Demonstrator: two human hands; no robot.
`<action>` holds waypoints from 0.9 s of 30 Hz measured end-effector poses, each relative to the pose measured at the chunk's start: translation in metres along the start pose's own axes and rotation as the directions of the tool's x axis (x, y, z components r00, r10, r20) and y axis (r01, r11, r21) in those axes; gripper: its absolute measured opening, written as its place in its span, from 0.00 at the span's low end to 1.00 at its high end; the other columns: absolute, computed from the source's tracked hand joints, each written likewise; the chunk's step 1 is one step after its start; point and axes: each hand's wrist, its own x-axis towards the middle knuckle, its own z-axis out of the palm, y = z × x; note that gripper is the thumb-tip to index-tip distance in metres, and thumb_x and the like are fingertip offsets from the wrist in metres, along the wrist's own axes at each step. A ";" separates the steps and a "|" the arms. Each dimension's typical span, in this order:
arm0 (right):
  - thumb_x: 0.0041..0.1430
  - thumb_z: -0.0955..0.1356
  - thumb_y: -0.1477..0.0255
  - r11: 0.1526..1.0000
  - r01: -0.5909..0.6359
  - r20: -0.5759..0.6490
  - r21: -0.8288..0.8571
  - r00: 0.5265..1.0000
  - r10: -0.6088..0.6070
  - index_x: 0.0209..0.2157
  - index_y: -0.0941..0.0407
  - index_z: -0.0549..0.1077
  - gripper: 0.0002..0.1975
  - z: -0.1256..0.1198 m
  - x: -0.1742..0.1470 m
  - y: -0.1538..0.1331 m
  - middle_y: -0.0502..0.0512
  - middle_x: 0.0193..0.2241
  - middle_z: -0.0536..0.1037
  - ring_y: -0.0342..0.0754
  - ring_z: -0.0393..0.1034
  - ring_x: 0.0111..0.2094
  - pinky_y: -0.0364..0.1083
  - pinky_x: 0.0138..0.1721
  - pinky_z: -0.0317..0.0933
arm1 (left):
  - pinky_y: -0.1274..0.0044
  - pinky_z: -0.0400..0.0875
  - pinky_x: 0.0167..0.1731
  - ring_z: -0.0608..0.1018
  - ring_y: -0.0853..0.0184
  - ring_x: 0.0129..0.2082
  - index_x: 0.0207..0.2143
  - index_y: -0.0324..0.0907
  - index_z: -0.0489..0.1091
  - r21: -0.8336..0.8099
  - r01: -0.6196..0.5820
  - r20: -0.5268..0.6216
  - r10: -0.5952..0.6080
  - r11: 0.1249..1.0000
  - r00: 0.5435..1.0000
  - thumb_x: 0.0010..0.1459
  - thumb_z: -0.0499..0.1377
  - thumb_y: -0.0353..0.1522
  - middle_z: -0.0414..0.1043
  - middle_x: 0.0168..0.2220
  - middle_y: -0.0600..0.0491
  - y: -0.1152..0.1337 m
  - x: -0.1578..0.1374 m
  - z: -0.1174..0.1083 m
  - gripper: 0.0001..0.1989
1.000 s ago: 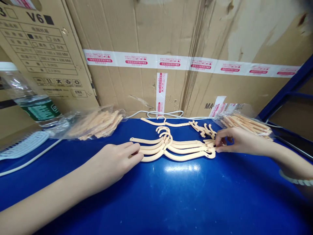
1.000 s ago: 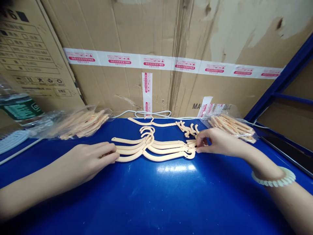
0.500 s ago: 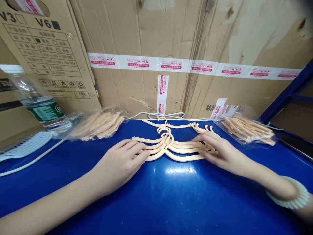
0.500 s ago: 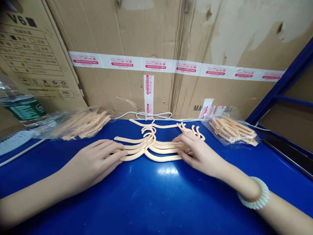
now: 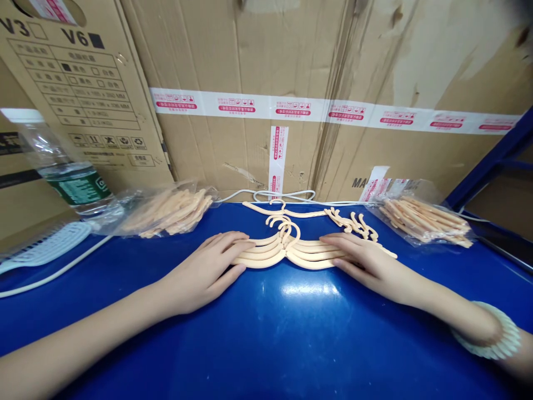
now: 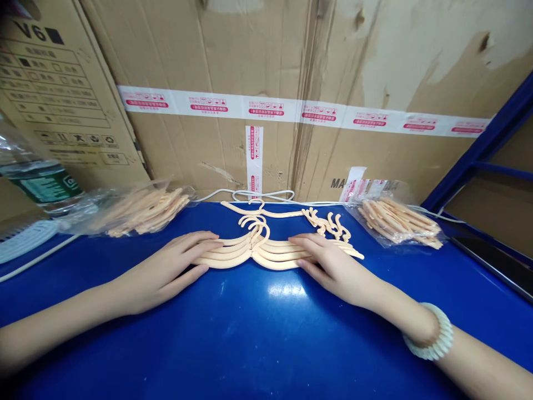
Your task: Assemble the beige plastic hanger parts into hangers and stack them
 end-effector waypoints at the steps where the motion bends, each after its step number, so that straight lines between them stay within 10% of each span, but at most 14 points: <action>1: 0.68 0.60 0.66 1.000 0.004 -0.007 0.007 1.000 -0.004 0.58 0.53 0.65 0.19 0.000 0.000 -0.001 0.62 0.56 0.70 0.56 0.66 0.57 0.57 0.56 0.64 | 0.63 0.66 0.57 0.69 0.58 0.58 0.57 0.43 0.64 0.000 -0.006 -0.009 0.006 1.000 1.000 0.67 0.49 0.32 0.67 0.57 0.44 0.001 0.001 0.000 0.17; 27: 0.65 0.64 0.65 0.999 0.038 -0.017 -0.023 0.999 -0.039 0.56 0.54 0.68 0.19 -0.004 0.003 0.006 0.62 0.54 0.71 0.57 0.65 0.57 0.57 0.57 0.61 | 0.61 0.63 0.57 0.67 0.56 0.58 0.57 0.41 0.60 -0.057 0.064 0.008 -0.064 0.996 0.998 0.66 0.48 0.30 0.64 0.57 0.43 0.000 0.000 0.000 0.17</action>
